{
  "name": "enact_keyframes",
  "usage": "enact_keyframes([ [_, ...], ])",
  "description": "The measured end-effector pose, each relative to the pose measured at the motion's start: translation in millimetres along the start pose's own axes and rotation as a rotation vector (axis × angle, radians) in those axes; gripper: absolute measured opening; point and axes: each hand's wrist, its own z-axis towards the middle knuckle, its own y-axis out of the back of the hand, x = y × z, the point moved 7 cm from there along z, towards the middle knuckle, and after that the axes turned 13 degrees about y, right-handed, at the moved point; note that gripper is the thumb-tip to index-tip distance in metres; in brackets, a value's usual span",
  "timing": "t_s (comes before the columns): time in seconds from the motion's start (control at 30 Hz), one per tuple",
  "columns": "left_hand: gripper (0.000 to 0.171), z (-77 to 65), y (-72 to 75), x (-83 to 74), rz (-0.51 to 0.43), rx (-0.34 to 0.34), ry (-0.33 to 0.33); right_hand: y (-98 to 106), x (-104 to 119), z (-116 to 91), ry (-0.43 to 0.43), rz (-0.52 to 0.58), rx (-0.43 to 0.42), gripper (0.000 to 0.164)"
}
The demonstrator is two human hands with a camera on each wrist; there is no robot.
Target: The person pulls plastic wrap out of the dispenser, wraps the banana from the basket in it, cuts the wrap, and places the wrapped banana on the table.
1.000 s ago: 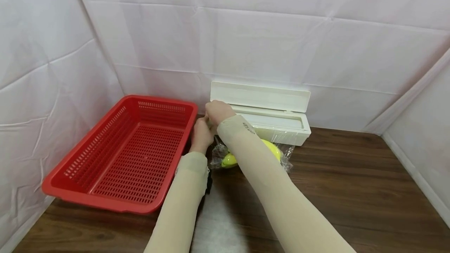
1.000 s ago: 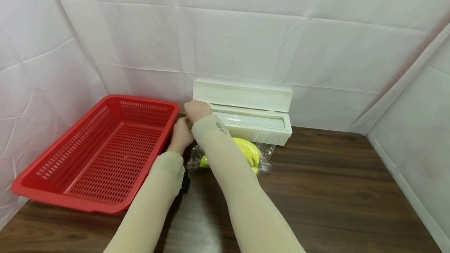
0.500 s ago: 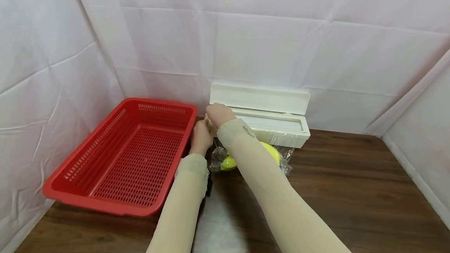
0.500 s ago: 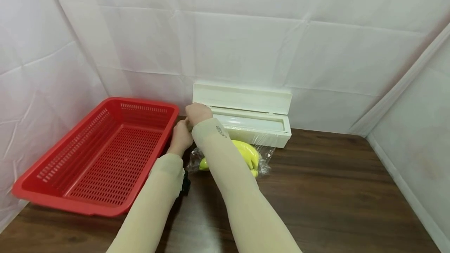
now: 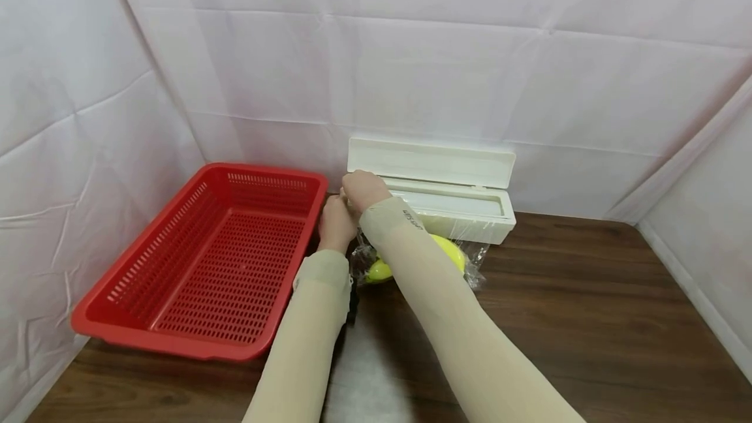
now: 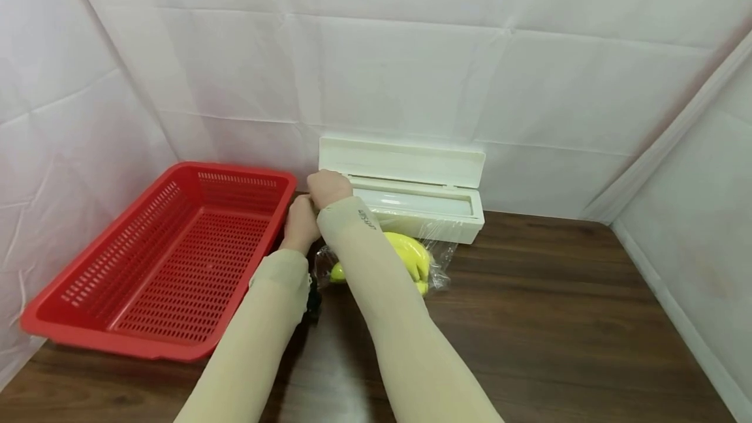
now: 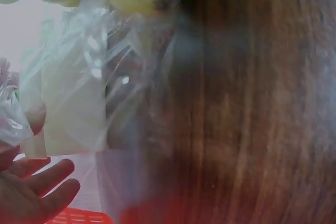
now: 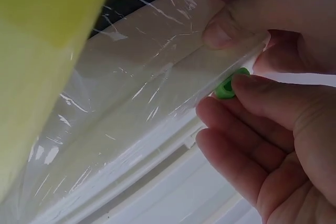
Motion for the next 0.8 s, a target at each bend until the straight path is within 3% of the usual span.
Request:
enact_keyframes([
  [0.27,0.035,1.5,0.6,0.5,0.073,0.006,0.018,-3.8,-6.1,7.3,0.013,-0.013,-0.038,0.016],
  [0.3,0.038,1.5,0.5,0.0,0.081,0.01,0.015,1.7,-2.2,1.6,-0.006,-0.011,-0.009,0.017],
  [0.53,0.055,1.6,-1.3,1.7,0.094,0.063,0.05,4.4,-2.4,-3.4,-0.004,-0.015,-0.01,0.019],
  [0.8,0.054,1.8,-1.1,-5.6,0.095,0.083,0.029,5.6,-8.7,-6.3,-0.01,-0.007,-0.016,0.019],
])
